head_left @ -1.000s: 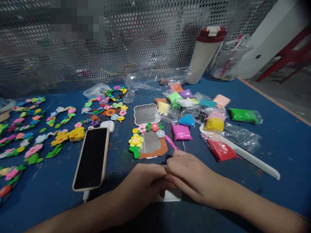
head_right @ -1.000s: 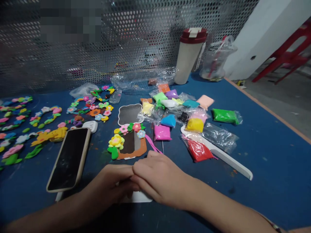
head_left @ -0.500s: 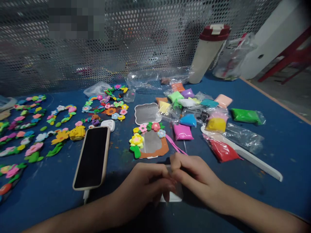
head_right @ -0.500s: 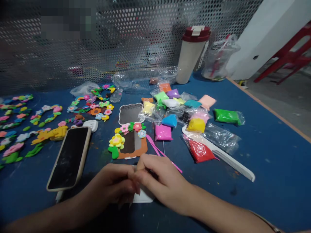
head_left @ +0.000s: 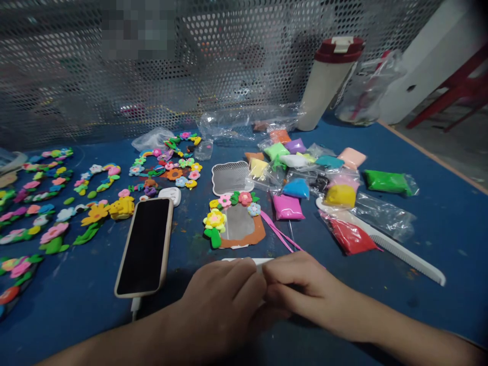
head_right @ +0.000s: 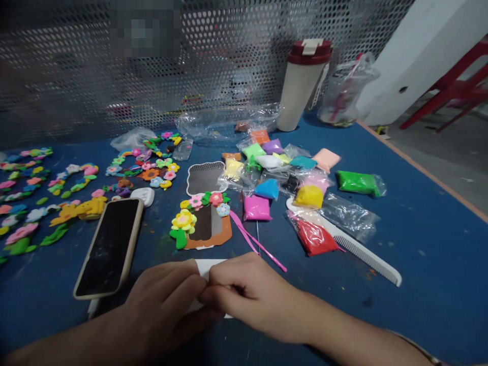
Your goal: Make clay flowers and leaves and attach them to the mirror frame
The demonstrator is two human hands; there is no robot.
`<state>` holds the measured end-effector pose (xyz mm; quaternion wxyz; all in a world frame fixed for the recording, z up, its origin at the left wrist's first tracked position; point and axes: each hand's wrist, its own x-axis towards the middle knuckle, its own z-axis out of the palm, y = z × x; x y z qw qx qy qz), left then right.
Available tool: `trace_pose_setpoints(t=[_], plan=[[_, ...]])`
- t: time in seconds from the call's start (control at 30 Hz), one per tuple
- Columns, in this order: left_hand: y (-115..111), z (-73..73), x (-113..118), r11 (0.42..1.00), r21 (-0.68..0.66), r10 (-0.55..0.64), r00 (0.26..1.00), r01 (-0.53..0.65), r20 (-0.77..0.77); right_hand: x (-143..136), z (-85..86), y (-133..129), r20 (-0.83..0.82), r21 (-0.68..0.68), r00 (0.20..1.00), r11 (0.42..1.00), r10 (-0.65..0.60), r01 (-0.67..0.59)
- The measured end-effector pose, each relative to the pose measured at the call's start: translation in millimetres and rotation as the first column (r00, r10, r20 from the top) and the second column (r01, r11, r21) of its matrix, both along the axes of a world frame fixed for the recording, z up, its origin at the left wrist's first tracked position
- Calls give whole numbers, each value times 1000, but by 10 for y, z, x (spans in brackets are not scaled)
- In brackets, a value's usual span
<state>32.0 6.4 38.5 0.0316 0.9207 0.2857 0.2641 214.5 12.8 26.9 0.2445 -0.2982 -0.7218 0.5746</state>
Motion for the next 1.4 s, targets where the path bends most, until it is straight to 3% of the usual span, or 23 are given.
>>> trace_pose_setpoints(t=[0.1, 0.17, 0.3, 0.4, 0.53, 0.6, 0.7, 0.83, 0.87, 0.93, 1.03, 1.23, 1.4], plan=[[15, 2, 7, 997, -25, -74, 996, 73, -42, -11, -54, -29, -23, 90, 999, 995, -47, 49], [18, -26, -7, 991, -69, -119, 991, 115, -57, -23, -87, -43, -43, 74, 997, 995, -62, 65], [-6, -101, -26, 978, -170, -119, 993, 118, 5, -46, -118, -49, -121, -143, 989, 987, -85, 68], [-26, -145, -32, 961, -255, -98, 993, 110, 61, -48, -114, -39, -181, -325, 981, 946, -75, 12], [-11, -108, -28, 894, -434, -70, 991, 111, 110, -20, -95, -14, -197, -341, 976, 940, -90, 18], [14, -42, -9, 804, -594, 55, 991, 30, 125, -6, -81, 0, -200, -303, 971, 950, -134, 69], [60, 52, 31, 549, -835, 254, 957, -25, 138, -3, -69, 17, -139, -234, 944, 936, -298, 261], [130, 42, 67, 133, -980, 445, 874, 151, 195, -32, -90, 27, -134, -75, 896, 906, -424, 417], [147, 18, 71, 59, -977, 471, 857, 205, 208, -41, -99, 28, -127, -23, 898, 906, -422, 423], [172, -29, 73, -27, -957, 501, 832, 288, 237, -52, -113, 33, -90, 93, 906, 902, -414, 421], [186, -61, 67, -56, -942, 516, 817, 330, 255, -45, -115, 51, -54, 239, 910, 879, -412, 413], [192, -33, 51, -69, -944, 519, 819, 324, 243, -4, -90, 86, -57, 393, 911, 830, -408, 396], [214, -33, 56, -75, -946, 561, 797, 316, 222, -17, -103, 51, -66, 373, 904, 830, -421, 414]])
